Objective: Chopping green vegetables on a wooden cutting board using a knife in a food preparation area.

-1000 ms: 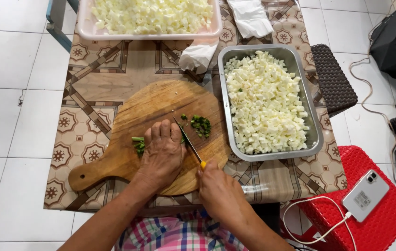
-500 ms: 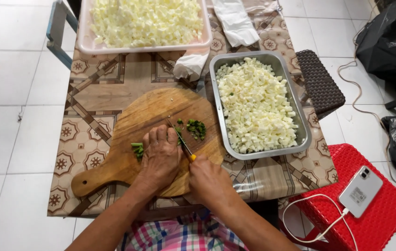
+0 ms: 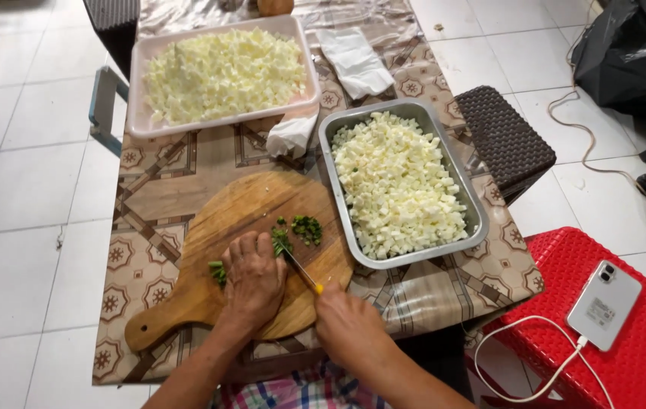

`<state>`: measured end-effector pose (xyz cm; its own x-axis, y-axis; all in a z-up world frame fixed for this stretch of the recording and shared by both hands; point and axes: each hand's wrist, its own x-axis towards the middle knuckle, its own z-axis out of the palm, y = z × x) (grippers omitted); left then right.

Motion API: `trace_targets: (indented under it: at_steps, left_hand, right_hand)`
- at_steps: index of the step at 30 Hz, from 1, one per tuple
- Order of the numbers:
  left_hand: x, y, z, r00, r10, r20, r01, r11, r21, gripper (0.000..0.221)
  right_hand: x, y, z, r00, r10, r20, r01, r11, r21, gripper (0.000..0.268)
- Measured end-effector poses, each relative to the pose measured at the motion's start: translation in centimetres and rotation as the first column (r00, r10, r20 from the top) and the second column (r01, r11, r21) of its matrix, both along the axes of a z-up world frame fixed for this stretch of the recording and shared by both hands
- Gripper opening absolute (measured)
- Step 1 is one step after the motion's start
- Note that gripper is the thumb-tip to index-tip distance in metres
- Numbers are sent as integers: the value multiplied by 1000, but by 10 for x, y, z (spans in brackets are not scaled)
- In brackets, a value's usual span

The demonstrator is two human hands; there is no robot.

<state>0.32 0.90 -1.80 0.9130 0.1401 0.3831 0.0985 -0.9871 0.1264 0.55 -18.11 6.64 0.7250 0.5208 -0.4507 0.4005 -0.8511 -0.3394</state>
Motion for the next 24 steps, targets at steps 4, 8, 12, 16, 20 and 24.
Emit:
trace_targets:
  at_steps: [4, 8, 12, 16, 20, 24]
  left_hand:
    - [0, -1, 2, 1000, -12, -6, 13, 996, 92, 35]
    - [-2, 2, 1, 997, -75, -20, 75, 997, 20, 39]
    - [-3, -2, 6, 987, 159, 26, -159, 987, 12, 26]
    - [-4, -6, 8, 980, 197, 13, -197, 980, 6, 27]
    - [-4, -6, 10, 979, 201, -18, -202, 979, -14, 25]
    - [-9, -11, 22, 980, 198, 15, -198, 980, 0, 27]
  right_hand:
    - [0, 0, -3, 995, 87, 46, -83, 993, -81, 15]
    - [7, 13, -4, 999, 45, -5, -45, 998, -45, 13]
    - [0, -12, 3, 1000, -4, -4, 4, 1000, -20, 13]
    - [10, -4, 23, 987, -120, -103, 117, 993, -31, 22]
    - [22, 7, 21, 996, -84, 44, 81, 995, 58, 37]
    - [24, -8, 75, 994, -24, 111, -16, 936, 351, 25]
